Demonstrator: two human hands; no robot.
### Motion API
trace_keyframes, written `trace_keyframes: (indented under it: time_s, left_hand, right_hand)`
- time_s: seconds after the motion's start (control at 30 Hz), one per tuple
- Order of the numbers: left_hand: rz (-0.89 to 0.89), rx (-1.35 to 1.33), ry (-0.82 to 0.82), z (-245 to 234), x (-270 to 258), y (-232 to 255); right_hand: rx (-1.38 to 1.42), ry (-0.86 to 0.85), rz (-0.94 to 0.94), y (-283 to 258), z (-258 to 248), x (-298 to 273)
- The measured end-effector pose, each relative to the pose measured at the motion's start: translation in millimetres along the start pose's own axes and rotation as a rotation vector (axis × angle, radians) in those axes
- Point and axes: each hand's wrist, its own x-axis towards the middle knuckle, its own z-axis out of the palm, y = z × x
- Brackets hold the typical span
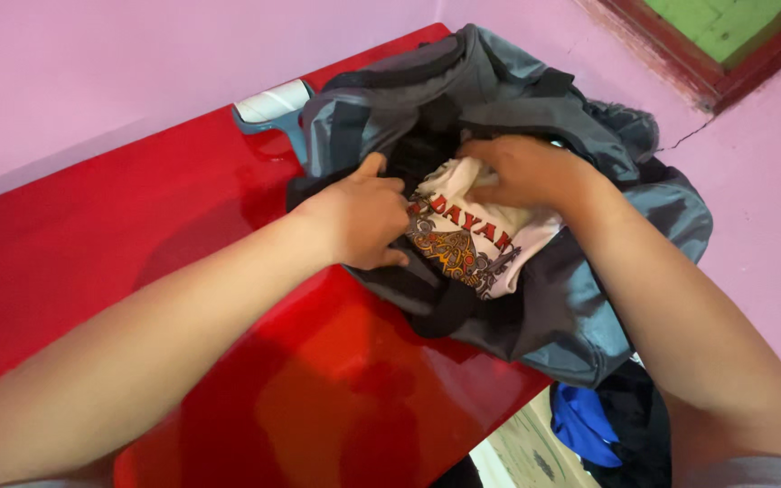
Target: The person folds a white t-shirt on a red table and places it into a gray backpack. Then they unfold a striped t-shirt, lay it flat, and use a lint roller to clean its surface.
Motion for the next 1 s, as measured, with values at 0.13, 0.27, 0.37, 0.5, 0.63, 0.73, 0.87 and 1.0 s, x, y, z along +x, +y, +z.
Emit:
trace_keyframes:
  time_s: [0.13,0.27,0.37,0.5,0.63,0.73,0.87,1.0]
  left_hand:
    - [0.179,-0.117,0.469,-7.6,-17.6,1.3]
    - [0.218,-0.158,0.602,-12.6,-38.8,-0.3]
    - [0.268,-0.162,0.701,-12.1,-46.5,6.0]
    - [0.276,-0.085,0.714,-16.2,-44.2,11.4]
    - [0.288,-0.017,0.784,-21.4,-39.8,20.3]
    - [0.284,0.019,0.773,-24.2,-40.8,26.4]
    - [0.265,-0.024,0.730,-23.1,-42.4,33.1]
    - [0.001,0.084,0.297,-19.6,-22.4,27.3]
  right_hand:
    - [0.061,0.181,-0.322,-24.5,0.4,0.4]
    - [-0.073,0.047,-0.224,-31.6,5.4,10.9]
    - [-0.069,0.201,-0.258,-16.0,9.7,21.5]
    - [-0.082,0.392,-0.259,2.9,18.7,57.4]
    - [-0.309,0.104,-0.100,1.5,48.5,102.5]
    - [-0.265,0.062,-0.045,-3.0,67.3,116.8]
    - [-0.158,0.062,-0.038,-5.1,70.8,108.3]
    - [-0.044,0.066,-0.069,-9.6,52.9,100.3]
